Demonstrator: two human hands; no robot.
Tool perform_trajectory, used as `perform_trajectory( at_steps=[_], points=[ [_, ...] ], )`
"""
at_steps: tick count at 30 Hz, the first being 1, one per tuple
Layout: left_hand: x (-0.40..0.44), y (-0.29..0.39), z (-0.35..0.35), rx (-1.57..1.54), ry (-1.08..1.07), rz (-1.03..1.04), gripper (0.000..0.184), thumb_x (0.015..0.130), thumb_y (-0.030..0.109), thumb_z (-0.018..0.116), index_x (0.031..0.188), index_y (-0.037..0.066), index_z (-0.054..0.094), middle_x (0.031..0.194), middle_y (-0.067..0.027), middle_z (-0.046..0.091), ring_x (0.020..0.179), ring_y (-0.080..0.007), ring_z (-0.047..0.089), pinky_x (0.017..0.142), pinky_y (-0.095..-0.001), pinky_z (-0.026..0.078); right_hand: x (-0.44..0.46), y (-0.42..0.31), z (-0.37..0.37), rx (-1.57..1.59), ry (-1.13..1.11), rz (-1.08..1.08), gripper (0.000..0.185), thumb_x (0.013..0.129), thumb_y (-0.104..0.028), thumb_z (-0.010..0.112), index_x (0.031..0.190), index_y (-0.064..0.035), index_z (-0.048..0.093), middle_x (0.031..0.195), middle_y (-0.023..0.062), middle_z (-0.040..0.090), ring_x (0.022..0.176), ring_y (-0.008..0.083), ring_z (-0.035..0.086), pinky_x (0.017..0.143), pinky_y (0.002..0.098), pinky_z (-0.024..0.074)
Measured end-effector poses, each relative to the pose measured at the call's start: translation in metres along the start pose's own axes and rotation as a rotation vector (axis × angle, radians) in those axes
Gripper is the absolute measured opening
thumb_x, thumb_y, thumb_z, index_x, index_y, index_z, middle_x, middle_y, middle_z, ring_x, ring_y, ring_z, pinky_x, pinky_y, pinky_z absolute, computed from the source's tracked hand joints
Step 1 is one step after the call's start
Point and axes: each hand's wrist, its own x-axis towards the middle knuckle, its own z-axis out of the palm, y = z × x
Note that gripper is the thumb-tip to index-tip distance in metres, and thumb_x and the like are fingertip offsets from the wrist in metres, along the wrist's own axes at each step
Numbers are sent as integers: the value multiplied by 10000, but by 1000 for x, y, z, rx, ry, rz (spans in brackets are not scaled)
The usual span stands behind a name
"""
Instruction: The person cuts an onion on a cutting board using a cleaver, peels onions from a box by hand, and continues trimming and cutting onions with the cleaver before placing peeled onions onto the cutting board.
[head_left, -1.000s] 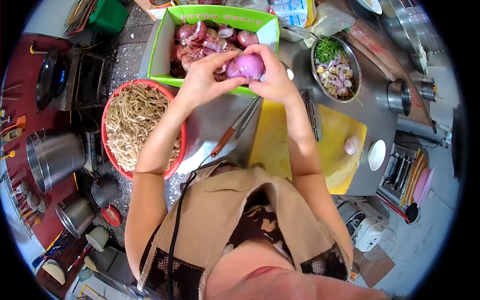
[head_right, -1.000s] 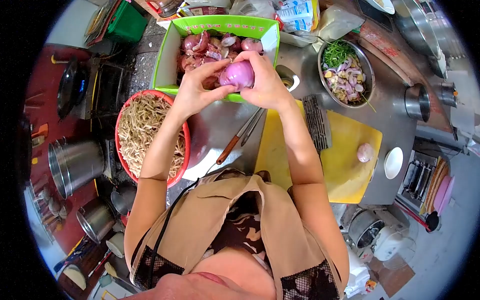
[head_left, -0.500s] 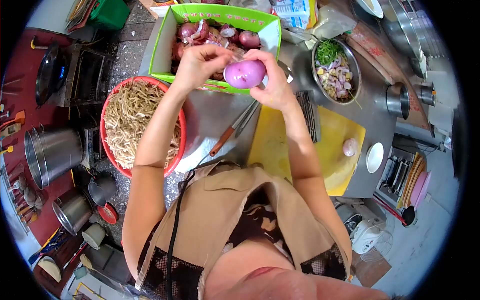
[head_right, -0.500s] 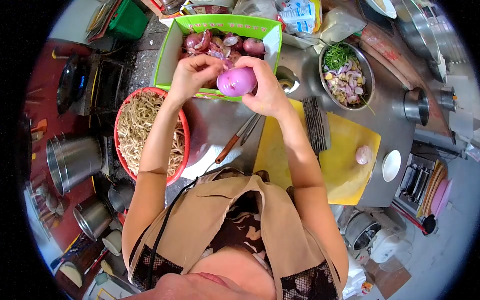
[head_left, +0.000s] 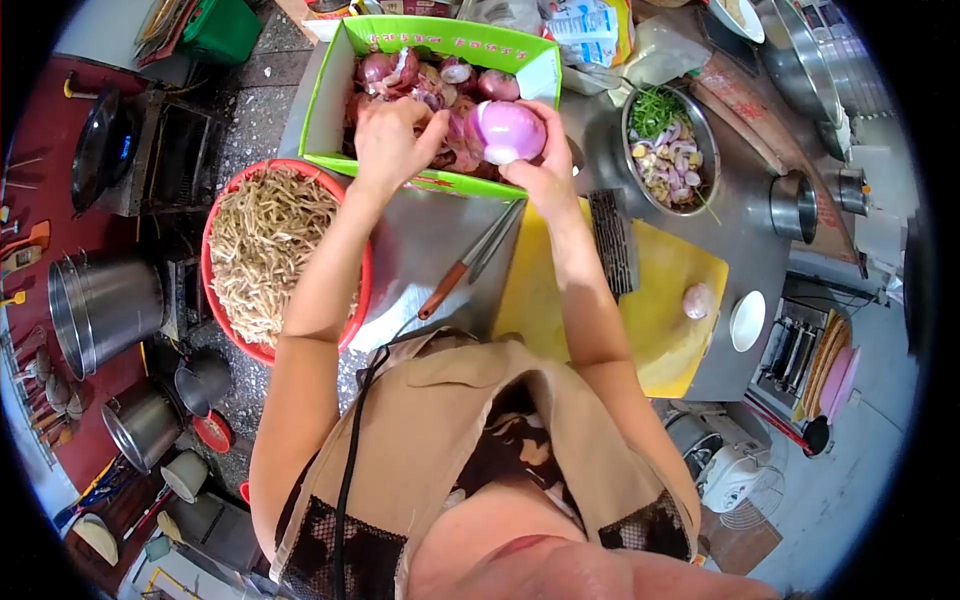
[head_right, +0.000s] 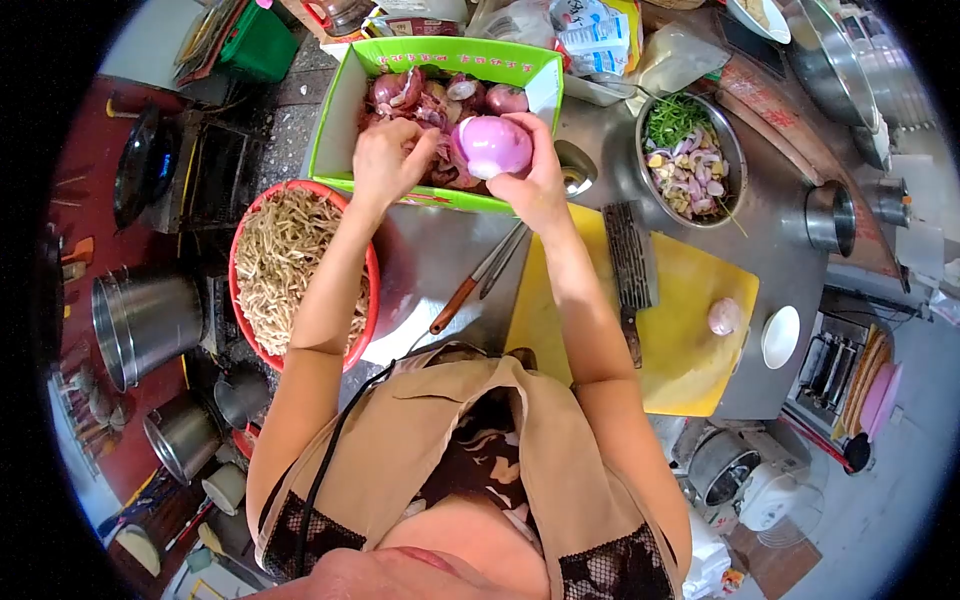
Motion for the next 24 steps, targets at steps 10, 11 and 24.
perform_trajectory(
  at_steps=[10,11,24],
  points=[
    [-16,40,15,-516,219,108,327,784,168,765,1056,7,686,1020,-165,686,889,-302,679,769,-352,543,6,14,10,152,147,33,698,669,6,757,1254,-56,381,1176,102,500,1063,173,533,915,303,459],
    [-16,39,15,-462,236,156,323,784,159,761,1052,-5,684,984,-178,695,863,-295,692,754,-348,551,6,15,8,152,145,35,698,669,6,757,1254,-56,381,1176,102,500,1063,173,533,915,303,459],
    [-15,58,35,-365,466,206,183,769,46,714,940,-15,690,919,-178,691,836,-304,690,723,-361,564,3,28,16,-2,296,-45,689,656,-48,792,1202,-42,373,1114,84,489,988,156,540,860,297,479]
  ],
)
